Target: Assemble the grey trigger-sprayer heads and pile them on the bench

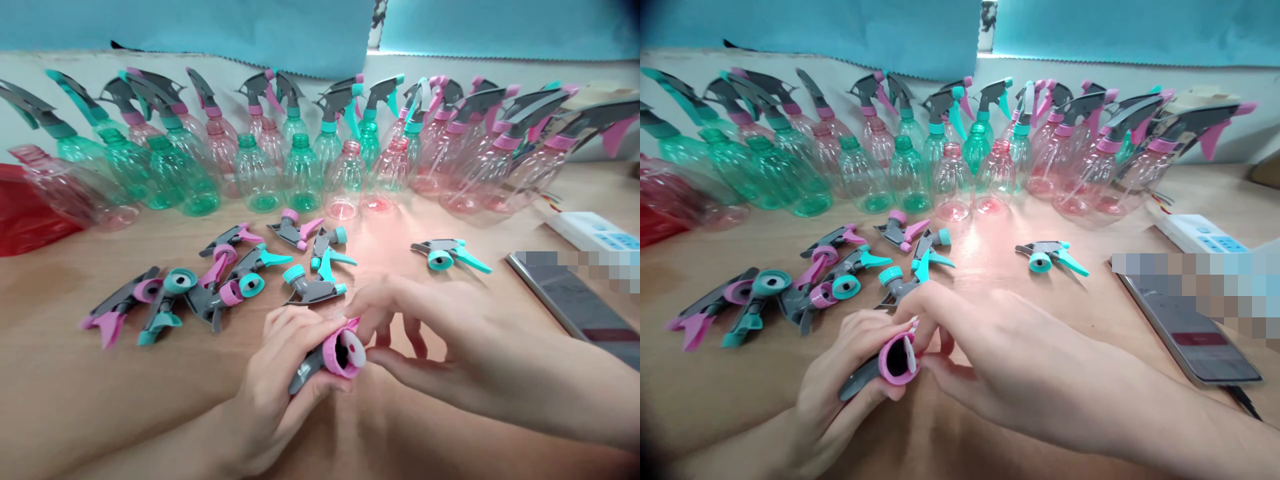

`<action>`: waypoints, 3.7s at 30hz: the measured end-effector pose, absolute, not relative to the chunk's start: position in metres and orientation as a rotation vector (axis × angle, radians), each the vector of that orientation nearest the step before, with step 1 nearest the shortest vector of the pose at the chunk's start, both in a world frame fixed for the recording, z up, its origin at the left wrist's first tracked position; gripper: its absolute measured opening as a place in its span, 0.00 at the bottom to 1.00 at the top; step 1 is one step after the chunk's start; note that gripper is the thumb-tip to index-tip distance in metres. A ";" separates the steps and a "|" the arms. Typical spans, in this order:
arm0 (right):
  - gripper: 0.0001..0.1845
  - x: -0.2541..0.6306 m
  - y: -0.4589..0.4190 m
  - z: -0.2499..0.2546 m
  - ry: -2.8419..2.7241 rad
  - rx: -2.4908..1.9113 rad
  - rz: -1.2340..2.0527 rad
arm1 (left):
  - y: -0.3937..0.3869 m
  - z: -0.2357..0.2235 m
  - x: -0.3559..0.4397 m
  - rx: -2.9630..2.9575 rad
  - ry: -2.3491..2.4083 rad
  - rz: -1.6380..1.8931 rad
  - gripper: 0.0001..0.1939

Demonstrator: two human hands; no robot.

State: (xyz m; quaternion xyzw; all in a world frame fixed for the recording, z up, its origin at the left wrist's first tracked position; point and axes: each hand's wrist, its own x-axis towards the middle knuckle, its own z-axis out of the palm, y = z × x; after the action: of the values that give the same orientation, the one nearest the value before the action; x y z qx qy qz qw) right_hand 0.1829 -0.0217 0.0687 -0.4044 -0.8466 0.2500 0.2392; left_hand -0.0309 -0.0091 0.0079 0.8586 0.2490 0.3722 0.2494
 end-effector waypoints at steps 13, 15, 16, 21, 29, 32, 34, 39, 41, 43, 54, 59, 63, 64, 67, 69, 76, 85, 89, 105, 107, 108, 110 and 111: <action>0.14 0.179 -0.023 0.068 -2.290 -1.058 0.632 | -0.009 0.004 -0.031 2.339 0.706 0.973 0.16; 0.14 0.179 -0.022 0.068 -2.290 -1.058 0.632 | -0.009 0.004 -0.031 2.340 0.689 0.985 0.16; 0.14 0.179 -0.023 0.068 -2.289 -1.073 0.630 | -0.009 0.004 -0.031 2.338 0.687 0.986 0.16; 0.19 0.182 -0.023 0.069 -2.270 -1.116 0.660 | -0.010 0.005 -0.031 2.315 0.708 0.960 0.17; 0.16 0.181 -0.020 0.065 -2.266 -1.102 0.720 | -0.008 0.002 -0.032 2.325 0.678 0.987 0.17; 0.13 0.181 -0.020 0.065 -2.275 -1.095 0.728 | -0.008 0.001 -0.032 2.322 0.670 1.004 0.17; 0.12 0.182 -0.019 0.066 -2.282 -1.096 0.718 | -0.008 0.002 -0.032 2.323 0.670 1.014 0.16; 0.13 0.181 -0.020 0.067 -2.312 -1.055 0.787 | -0.009 0.006 -0.030 2.399 0.657 1.070 0.18; 0.14 0.179 -0.021 0.064 -2.302 -1.020 0.784 | -0.009 0.006 -0.030 2.399 0.659 1.081 0.16; 0.14 0.176 -0.023 0.061 -2.275 -1.002 0.719 | -0.008 0.006 -0.030 2.371 0.678 1.070 0.15; 0.10 0.178 -0.022 0.066 -2.332 -1.043 0.579 | -0.008 0.005 -0.030 2.318 0.669 1.057 0.17; 0.06 0.173 -0.026 0.068 -2.238 -1.079 0.565 | -0.013 0.002 -0.028 2.094 0.796 1.076 0.20; 0.12 0.178 -0.028 0.080 -2.284 -1.146 0.617 | -0.019 0.003 -0.025 1.879 0.758 1.020 0.16; 0.16 0.179 -0.029 0.083 -2.327 -1.135 0.621 | -0.020 0.004 -0.025 1.855 0.760 1.017 0.14; 0.20 0.180 -0.032 0.087 -2.455 -1.081 0.543 | -0.023 0.007 -0.022 1.861 0.790 1.021 0.12; 0.20 0.178 -0.036 0.088 -2.464 -1.113 0.481 | -0.026 0.009 -0.020 1.889 0.803 1.038 0.12; 0.09 0.175 -0.049 0.080 -2.440 -1.118 0.439 | -0.034 0.013 -0.008 1.608 0.751 0.964 0.12; 0.10 0.192 -0.058 0.071 -2.298 -1.261 0.749 | -0.034 0.016 -0.008 1.691 0.689 0.724 0.17; 0.11 0.219 -0.056 0.072 -2.221 -1.347 0.682 | -0.016 0.025 -0.017 2.212 0.957 0.737 0.18; 0.11 0.270 -0.047 0.002 -2.395 -1.679 -0.083 | 0.041 0.041 -0.018 2.733 1.642 0.219 0.18; 0.11 0.274 -0.041 0.003 -2.393 -1.708 -0.125 | 0.042 0.039 -0.015 2.729 1.628 0.244 0.18; 0.12 0.277 -0.038 0.003 -2.393 -1.720 -0.144 | 0.043 0.038 -0.015 2.723 1.611 0.264 0.19; 0.13 0.282 -0.032 0.004 -2.390 -1.752 -0.184 | 0.043 0.036 -0.016 2.693 1.562 0.307 0.20; 0.13 0.285 -0.030 0.005 -2.377 -1.778 -0.217 | 0.044 0.036 -0.018 2.669 1.533 0.327 0.19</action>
State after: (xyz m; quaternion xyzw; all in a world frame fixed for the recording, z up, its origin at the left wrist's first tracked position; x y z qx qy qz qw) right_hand 0.2847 -0.0299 0.0048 -0.5954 -0.7959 -0.0726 0.0824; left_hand -0.0176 0.0435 0.0357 0.8621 0.4951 0.1055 0.0232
